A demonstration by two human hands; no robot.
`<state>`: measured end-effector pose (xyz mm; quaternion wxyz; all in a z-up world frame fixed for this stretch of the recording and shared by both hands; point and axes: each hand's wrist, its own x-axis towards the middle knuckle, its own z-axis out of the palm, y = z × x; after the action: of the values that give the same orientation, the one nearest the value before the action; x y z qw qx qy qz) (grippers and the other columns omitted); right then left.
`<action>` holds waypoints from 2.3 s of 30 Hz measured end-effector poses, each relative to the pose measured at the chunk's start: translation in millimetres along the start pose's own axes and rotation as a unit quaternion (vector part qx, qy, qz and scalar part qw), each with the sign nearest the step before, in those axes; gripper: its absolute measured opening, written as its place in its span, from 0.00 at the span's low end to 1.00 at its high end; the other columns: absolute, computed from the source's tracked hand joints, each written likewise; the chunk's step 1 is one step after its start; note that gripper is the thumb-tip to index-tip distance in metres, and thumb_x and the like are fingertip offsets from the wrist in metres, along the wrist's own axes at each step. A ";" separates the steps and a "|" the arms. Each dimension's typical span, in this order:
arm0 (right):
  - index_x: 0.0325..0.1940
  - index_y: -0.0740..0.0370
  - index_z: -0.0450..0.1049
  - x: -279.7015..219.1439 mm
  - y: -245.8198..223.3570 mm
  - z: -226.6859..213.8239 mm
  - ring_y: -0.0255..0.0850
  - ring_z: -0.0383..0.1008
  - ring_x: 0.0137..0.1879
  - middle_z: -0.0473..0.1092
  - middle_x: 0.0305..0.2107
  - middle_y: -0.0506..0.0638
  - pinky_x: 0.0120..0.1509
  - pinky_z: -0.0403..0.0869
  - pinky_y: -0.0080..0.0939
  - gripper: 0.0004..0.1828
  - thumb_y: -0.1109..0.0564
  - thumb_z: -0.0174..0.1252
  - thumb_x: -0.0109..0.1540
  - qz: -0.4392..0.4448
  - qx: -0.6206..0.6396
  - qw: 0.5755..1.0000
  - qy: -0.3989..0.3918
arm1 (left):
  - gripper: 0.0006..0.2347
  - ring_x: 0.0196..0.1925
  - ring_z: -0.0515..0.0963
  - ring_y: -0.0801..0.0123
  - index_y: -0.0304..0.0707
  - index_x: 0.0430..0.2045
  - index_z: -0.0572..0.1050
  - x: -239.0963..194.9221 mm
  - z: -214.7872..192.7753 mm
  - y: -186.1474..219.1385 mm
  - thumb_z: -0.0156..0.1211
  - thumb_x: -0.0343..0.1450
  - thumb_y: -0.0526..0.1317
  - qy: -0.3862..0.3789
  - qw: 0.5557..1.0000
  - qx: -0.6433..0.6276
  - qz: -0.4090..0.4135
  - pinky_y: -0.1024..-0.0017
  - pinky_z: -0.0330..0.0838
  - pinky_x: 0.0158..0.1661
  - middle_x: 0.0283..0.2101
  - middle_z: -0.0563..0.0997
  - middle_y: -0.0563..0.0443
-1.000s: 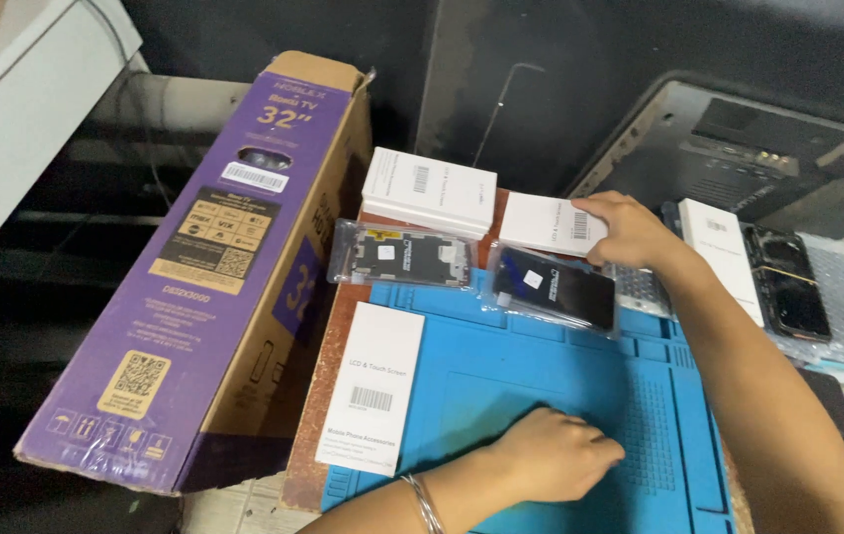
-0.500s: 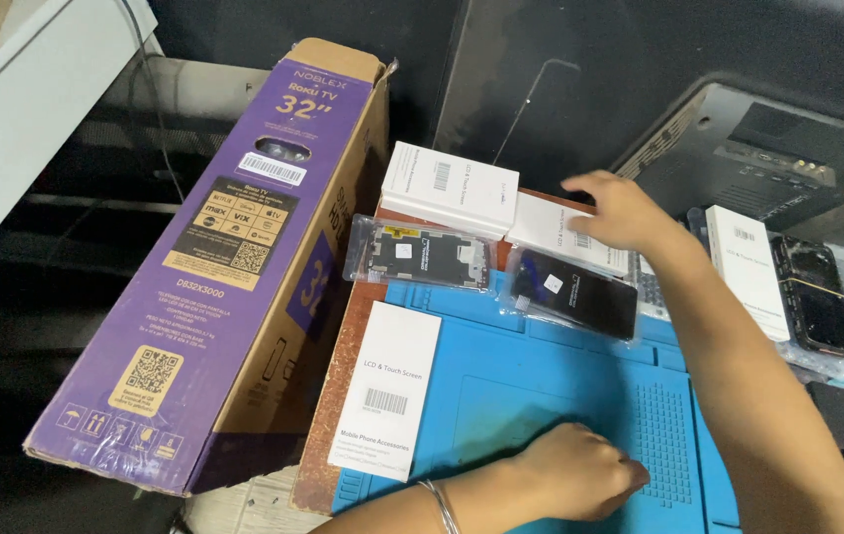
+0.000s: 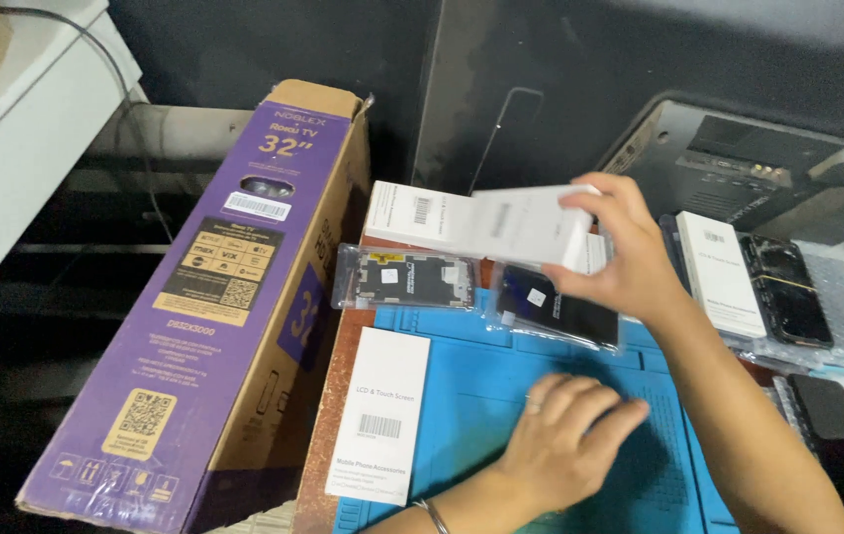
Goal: The person opens several small white boxes labeled LCD & Touch Screen, removes bubble-wrapped smartphone display assemblies, and inspects them by turning them over to show the front and back. The person handles multiple display units one at a time and places them on a blue work surface.
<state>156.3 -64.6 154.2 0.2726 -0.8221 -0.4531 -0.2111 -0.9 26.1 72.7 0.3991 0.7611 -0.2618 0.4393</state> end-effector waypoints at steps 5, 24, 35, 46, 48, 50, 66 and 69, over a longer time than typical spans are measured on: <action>0.35 0.66 0.67 -82.2 -62.0 -34.7 0.48 0.64 0.39 0.63 0.33 0.58 0.45 0.64 0.42 0.25 0.44 0.62 0.47 0.022 -0.068 0.991 0.115 | 0.14 0.56 0.65 0.48 0.36 0.44 0.67 -2.8 7.6 -19.1 0.52 0.70 0.44 0.009 0.993 0.036 -0.117 0.47 0.56 0.57 0.50 0.66 0.43; 0.16 0.60 0.71 -152.6 -72.7 -68.1 0.34 0.50 0.10 0.59 0.02 0.43 0.14 0.60 0.29 0.18 0.51 0.51 0.58 0.219 0.156 0.954 0.131 | 0.13 0.34 0.71 0.59 0.40 0.38 0.65 -33.7 33.0 -33.3 0.52 0.68 0.47 -0.169 0.955 -0.229 -0.089 0.65 0.66 0.38 0.31 0.68 0.51; 0.24 0.61 0.65 -184.2 -109.1 -12.8 0.25 0.58 0.20 0.63 0.14 0.42 0.25 0.56 0.24 0.15 0.48 0.55 0.56 0.344 0.256 0.865 0.262 | 0.30 0.48 0.66 0.51 0.41 0.48 0.57 -50.6 44.3 -25.8 0.67 0.55 0.43 -0.069 0.988 -0.095 -0.097 0.56 0.64 0.49 0.49 0.58 0.44; 0.46 0.60 0.63 -203.8 -121.3 33.0 0.42 0.70 0.42 0.68 0.42 0.53 0.48 0.71 0.44 0.35 0.27 0.39 0.58 0.402 0.430 0.691 0.419 | 0.29 0.60 0.58 0.55 0.67 0.60 0.48 -32.6 35.6 -21.6 0.60 0.69 0.51 0.112 0.977 0.161 0.081 0.46 0.54 0.60 0.55 0.57 0.58; 0.66 0.60 0.47 -209.5 -133.8 40.7 0.55 0.74 0.34 0.59 0.54 0.66 0.40 0.76 0.48 0.41 0.29 0.42 0.61 0.270 0.666 0.621 0.313 | 0.23 0.59 0.58 0.57 0.68 0.57 0.54 -35.2 35.7 -24.4 0.51 0.69 0.59 0.127 0.967 0.168 0.141 0.47 0.50 0.60 0.54 0.59 0.58; 0.68 0.58 0.43 -206.1 -140.1 47.0 0.56 0.61 0.51 0.54 0.58 0.64 0.54 0.66 0.56 0.42 0.34 0.52 0.61 0.230 0.632 0.667 0.322 | 0.26 0.59 0.58 0.56 0.66 0.58 0.53 -30.6 37.9 -23.5 0.57 0.68 0.55 0.151 0.960 0.180 0.150 0.47 0.51 0.60 0.55 0.58 0.58; 0.37 0.59 0.65 -215.4 -106.7 42.8 0.56 0.49 0.66 0.67 0.40 0.56 0.68 0.47 0.60 0.07 0.53 0.48 0.63 0.121 0.722 0.558 0.391 | 0.28 0.72 0.38 0.50 0.56 0.63 0.50 -51.6 31.6 -31.5 0.51 0.67 0.38 0.031 0.994 -0.034 0.099 0.48 0.34 0.69 0.68 0.39 0.45; 0.32 0.57 0.65 -222.8 -101.1 39.2 0.54 0.51 0.64 0.67 0.34 0.52 0.66 0.47 0.55 0.06 0.55 0.48 0.55 0.167 0.648 0.628 0.397 | 0.40 0.72 0.22 0.57 0.35 0.63 0.29 -10.1 9.8 -5.8 0.49 0.68 0.53 -0.028 0.944 -0.301 -0.131 0.55 0.24 0.71 0.67 0.19 0.43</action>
<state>-38.2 -135.3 17.8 0.9194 -0.3309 -0.1759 -0.1198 3.1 21.6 58.8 0.6560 0.6452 -0.2905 0.2627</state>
